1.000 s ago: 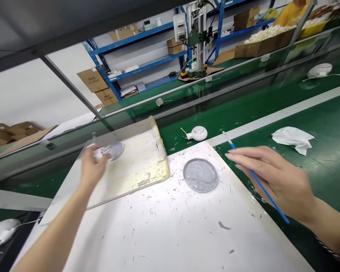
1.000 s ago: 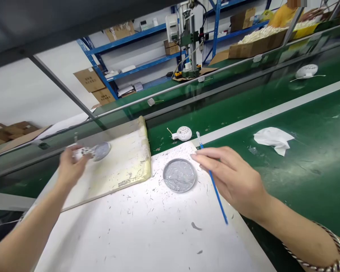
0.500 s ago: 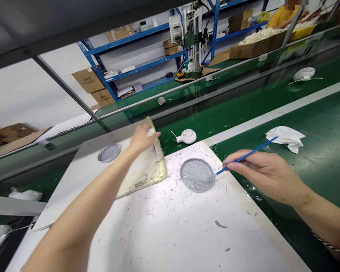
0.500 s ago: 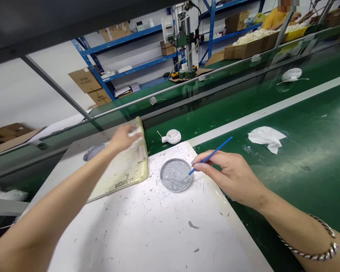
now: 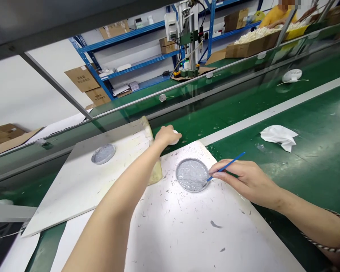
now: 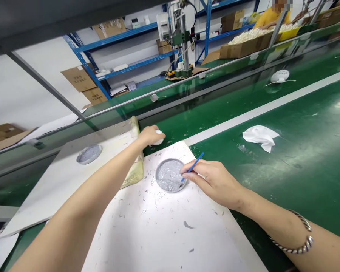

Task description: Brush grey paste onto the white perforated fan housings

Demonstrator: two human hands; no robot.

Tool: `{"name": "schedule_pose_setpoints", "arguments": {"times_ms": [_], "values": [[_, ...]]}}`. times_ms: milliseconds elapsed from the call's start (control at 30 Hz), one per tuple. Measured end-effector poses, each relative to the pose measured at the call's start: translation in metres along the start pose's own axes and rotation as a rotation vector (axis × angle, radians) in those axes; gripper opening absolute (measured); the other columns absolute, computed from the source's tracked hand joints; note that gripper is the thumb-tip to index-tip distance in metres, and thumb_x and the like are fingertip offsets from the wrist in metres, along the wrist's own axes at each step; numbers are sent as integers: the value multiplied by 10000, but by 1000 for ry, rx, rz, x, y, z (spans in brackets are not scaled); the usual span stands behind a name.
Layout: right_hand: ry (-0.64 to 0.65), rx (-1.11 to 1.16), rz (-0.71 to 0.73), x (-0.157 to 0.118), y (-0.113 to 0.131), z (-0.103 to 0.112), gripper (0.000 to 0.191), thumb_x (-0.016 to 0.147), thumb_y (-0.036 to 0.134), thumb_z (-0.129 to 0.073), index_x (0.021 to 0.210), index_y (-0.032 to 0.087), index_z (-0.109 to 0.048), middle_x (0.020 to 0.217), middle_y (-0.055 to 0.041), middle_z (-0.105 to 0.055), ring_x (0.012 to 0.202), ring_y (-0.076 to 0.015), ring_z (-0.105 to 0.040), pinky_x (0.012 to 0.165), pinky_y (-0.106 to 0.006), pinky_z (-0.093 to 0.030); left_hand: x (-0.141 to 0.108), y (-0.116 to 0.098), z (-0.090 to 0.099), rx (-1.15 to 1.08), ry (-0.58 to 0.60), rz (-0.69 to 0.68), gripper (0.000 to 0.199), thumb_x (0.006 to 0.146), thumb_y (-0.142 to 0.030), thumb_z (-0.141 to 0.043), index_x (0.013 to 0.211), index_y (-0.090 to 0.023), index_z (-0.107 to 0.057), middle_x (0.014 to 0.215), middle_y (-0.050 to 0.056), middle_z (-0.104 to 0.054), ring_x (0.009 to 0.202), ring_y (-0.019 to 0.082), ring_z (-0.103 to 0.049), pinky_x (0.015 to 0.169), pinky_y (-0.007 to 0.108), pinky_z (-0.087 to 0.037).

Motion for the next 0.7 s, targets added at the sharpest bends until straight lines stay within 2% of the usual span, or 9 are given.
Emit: {"name": "schedule_pose_setpoints", "arguments": {"times_ms": [100,233,333,400,433,500,600,700], "values": [[-25,90,-116,3,-4,-3,188,924,320,-553,917,225,-716,946,-29,-745,887,-183,-698,806,-300,-558,-11,23,38,-354,-38,5,366,750,-373,-667,1044,-182,-562,1075,141,-655,984,295,-659,785,430,-563],[-130,356,-359,10,-19,-8,201,852,394,-661,887,207,-725,886,-39,-743,831,-176,-702,779,-282,-571,-44,51,81,-761,-116,-21,266,892,-386,-466,1083,-204,-500,1104,102,-650,1032,201,-652,852,352,-574],[-259,662,-553,14,-35,-13,265,742,414,-778,865,184,-729,868,-44,-735,773,-144,-696,715,-227,-568,-75,65,89,-1197,-119,-11,219,904,-305,-473,1088,-188,-484,1099,99,-648,1096,204,-632,919,351,-557],[-328,827,-641,16,-43,-17,294,678,409,-829,834,181,-726,867,-45,-730,773,-144,-696,686,-218,-574,-96,70,83,-1486,-60,13,267,865,-224,-549,1118,-173,-480,1110,113,-648,1124,244,-623,926,385,-557],[-353,879,-668,17,-46,-18,292,662,401,-841,819,184,-722,854,-44,-727,776,-149,-698,672,-222,-580,-106,70,77,-1550,-20,13,329,834,-184,-591,1142,-173,-476,1135,119,-642,1134,264,-619,927,402,-555],[-378,925,-702,18,-50,-21,261,663,379,-843,792,195,-711,813,-34,-717,771,-150,-700,643,-221,-589,-123,71,65,-1483,39,-41,485,756,-120,-674,1185,-204,-464,1214,113,-615,1134,278,-620,938,412,-542],[-407,997,-762,18,-53,-22,227,671,341,-844,746,197,-685,729,-15,-697,728,-127,-693,611,-185,-584,-143,70,47,-1225,69,-196,752,625,-72,-791,1248,-302,-438,1279,59,-568,1101,232,-627,931,347,-528],[-416,1051,-801,18,-54,-22,225,677,321,-845,705,197,-659,677,-1,-681,698,-111,-684,601,-160,-578,-155,68,32,-1038,109,-322,808,595,-105,-837,1263,-330,-443,1189,35,-584,1029,187,-628,835,265,-535]]}}
Point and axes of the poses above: each hand's wrist, its own x-axis towards the middle knuckle, its own z-axis out of the back of the hand, y = z × x, the point moved 2 cm from there along x, towards the middle knuckle
